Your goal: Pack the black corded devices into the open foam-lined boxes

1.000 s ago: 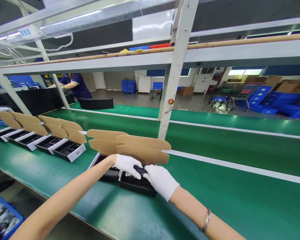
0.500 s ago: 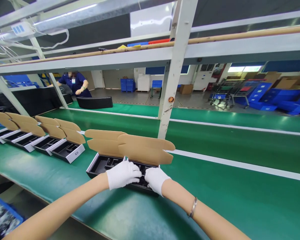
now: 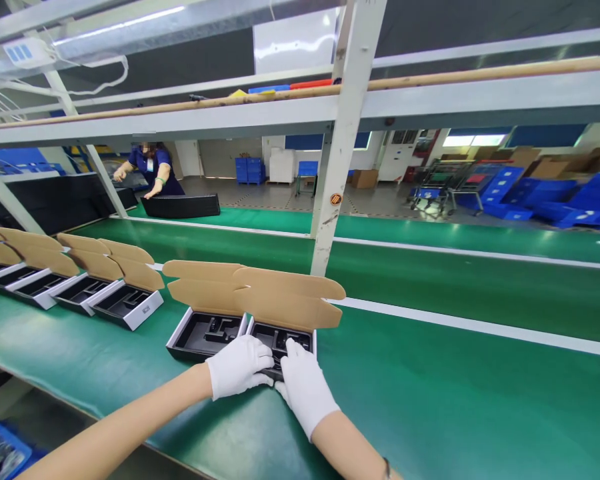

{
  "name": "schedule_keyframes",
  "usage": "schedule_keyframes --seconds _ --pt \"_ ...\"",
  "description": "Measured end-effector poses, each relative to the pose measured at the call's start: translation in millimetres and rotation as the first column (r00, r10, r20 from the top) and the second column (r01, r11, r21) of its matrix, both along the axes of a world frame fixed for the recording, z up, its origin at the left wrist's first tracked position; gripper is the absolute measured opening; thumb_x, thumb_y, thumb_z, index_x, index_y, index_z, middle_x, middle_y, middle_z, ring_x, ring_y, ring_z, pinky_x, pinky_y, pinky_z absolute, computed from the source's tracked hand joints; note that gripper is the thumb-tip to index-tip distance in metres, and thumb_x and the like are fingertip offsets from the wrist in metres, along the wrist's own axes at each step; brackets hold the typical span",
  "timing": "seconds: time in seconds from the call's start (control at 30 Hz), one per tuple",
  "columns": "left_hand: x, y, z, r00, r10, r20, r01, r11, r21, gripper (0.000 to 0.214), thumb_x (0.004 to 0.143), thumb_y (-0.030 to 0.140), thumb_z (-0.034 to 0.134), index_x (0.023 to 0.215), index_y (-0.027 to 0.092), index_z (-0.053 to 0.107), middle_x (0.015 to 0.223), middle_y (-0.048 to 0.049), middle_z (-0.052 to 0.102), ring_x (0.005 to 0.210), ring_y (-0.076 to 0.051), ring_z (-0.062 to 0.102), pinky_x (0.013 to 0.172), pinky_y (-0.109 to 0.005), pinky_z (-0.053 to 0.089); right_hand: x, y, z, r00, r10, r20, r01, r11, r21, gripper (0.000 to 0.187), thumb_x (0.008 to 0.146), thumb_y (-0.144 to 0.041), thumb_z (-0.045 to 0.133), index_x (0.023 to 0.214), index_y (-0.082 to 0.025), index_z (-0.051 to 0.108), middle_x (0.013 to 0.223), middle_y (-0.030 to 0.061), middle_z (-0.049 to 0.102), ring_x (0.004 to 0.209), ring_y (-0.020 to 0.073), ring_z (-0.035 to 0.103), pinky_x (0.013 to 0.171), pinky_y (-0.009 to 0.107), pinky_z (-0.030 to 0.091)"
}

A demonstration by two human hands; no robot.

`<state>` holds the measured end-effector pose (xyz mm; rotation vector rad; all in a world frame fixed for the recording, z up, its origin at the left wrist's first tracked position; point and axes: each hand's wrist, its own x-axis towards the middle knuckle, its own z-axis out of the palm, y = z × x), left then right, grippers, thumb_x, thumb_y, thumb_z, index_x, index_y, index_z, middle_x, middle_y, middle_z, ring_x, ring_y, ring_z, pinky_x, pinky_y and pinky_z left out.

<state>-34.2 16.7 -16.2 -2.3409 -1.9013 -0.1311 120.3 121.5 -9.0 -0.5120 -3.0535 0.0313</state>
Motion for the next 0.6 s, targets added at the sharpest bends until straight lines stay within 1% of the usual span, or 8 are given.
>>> schedule_keyframes --seconds 0.1,0.17,0.23,0.3,0.37,0.4,0.5,0.6 --pt "2.7 -4.7 12.9 1.0 -0.007 0.008 0.007 0.999 0.038 0.029 0.096 0.043 0.048 0.094 0.02 0.065 0.098 -0.0051 0.069 0.094 -0.023 0.063 0.09 -0.037 0.048 -7.7 -6.7 1.8 0.998 -0.021 0.051 0.02 0.999 0.027 0.034 0.084 -0.036 0.071 0.103 -0.008 0.071 0.13 0.0276 0.059 0.113 0.0387 0.061 0.092 0.048 0.051" --pt "0.0 -16.1 21.6 1.0 0.014 0.013 -0.015 0.997 0.082 0.03 0.098 0.044 0.044 0.1 0.021 0.064 0.108 -0.0049 0.069 0.105 -0.023 0.061 0.1 -0.038 0.045 -1.8 -5.8 2.2 0.997 -0.019 0.069 0.016 0.999 0.04 0.034 0.082 -0.035 0.073 0.103 -0.008 0.071 0.132 0.0272 0.058 0.115 0.0376 0.06 0.093 0.046 0.051" --pt "-10.5 -37.4 23.4 0.996 0.081 0.021 -0.083 0.986 0.141 0.034 0.099 0.044 0.041 0.109 0.021 0.064 0.119 -0.0074 0.067 0.111 -0.025 0.06 0.102 -0.042 0.045 16.3 4.0 0.0 0.998 -0.037 0.058 0.034 0.998 0.052 0.035 0.08 -0.035 0.076 0.102 -0.008 0.072 0.133 0.0263 0.058 0.118 0.0363 0.059 0.097 0.045 0.049" --pt "-29.6 -65.4 13.7 0.978 0.204 0.04 -0.208 0.953 0.22 0.038 0.099 0.043 0.041 0.114 0.018 0.065 0.123 -0.0121 0.067 0.112 -0.03 0.061 0.099 -0.048 0.047 44.0 25.5 -2.0 0.996 -0.077 0.035 0.074 0.994 0.077 0.035 0.079 -0.036 0.077 0.1 -0.008 0.073 0.131 0.0246 0.059 0.119 0.0349 0.058 0.101 0.045 0.047" --pt "-53.0 -91.8 -6.2 0.908 0.412 0.076 -0.412 0.846 0.338 0.042 0.097 0.049 0.043 0.115 0.02 0.067 0.122 -0.0099 0.07 0.113 -0.03 0.063 0.099 -0.046 0.049 75.0 58.6 -0.1 0.992 -0.126 0.023 0.122 0.986 0.117 0.031 0.081 -0.034 0.076 0.1 -0.009 0.074 0.129 0.0222 0.061 0.118 0.033 0.059 0.105 0.045 0.044" --pt "-63.7 -101.9 -17.7 0.892 0.446 0.071 -0.443 0.835 0.327 0.043 0.096 0.051 0.042 0.11 0.021 0.071 0.119 -0.0086 0.071 0.11 -0.029 0.066 0.097 -0.044 0.051 89.4 78.9 3.1 0.988 -0.151 0.035 0.145 0.98 0.135 0.028 0.082 -0.032 0.074 0.1 -0.01 0.074 0.129 0.0208 0.062 0.118 0.032 0.059 0.108 0.046 0.041" --pt "-81.7 -114.6 -46.7 0.88 0.475 0.009 -0.46 0.848 0.264 0.045 0.096 0.052 0.038 0.107 0.026 0.074 0.121 -0.0043 0.071 0.104 -0.028 0.069 0.088 -0.042 0.056 117.8 149.4 19.8 0.959 -0.259 0.112 0.235 0.953 0.193 0.02 0.084 -0.024 0.069 0.099 -0.01 0.075 0.131 0.0184 0.061 0.119 0.0296 0.058 0.111 0.045 0.037" --pt "-81.4 -108.3 -60.1 0.883 0.469 -0.018 -0.448 0.854 0.264 0.045 0.097 0.05 0.035 0.105 0.03 0.075 0.12 -0.0025 0.072 0.096 -0.026 0.072 0.08 -0.038 0.058 119.0 222.9 36.8 0.913 -0.382 0.147 0.34 0.907 0.248 0.015 0.084 -0.015 0.067 0.096 -0.009 0.074 0.124 0.0173 0.064 0.113 0.0276 0.061 0.11 0.046 0.037"
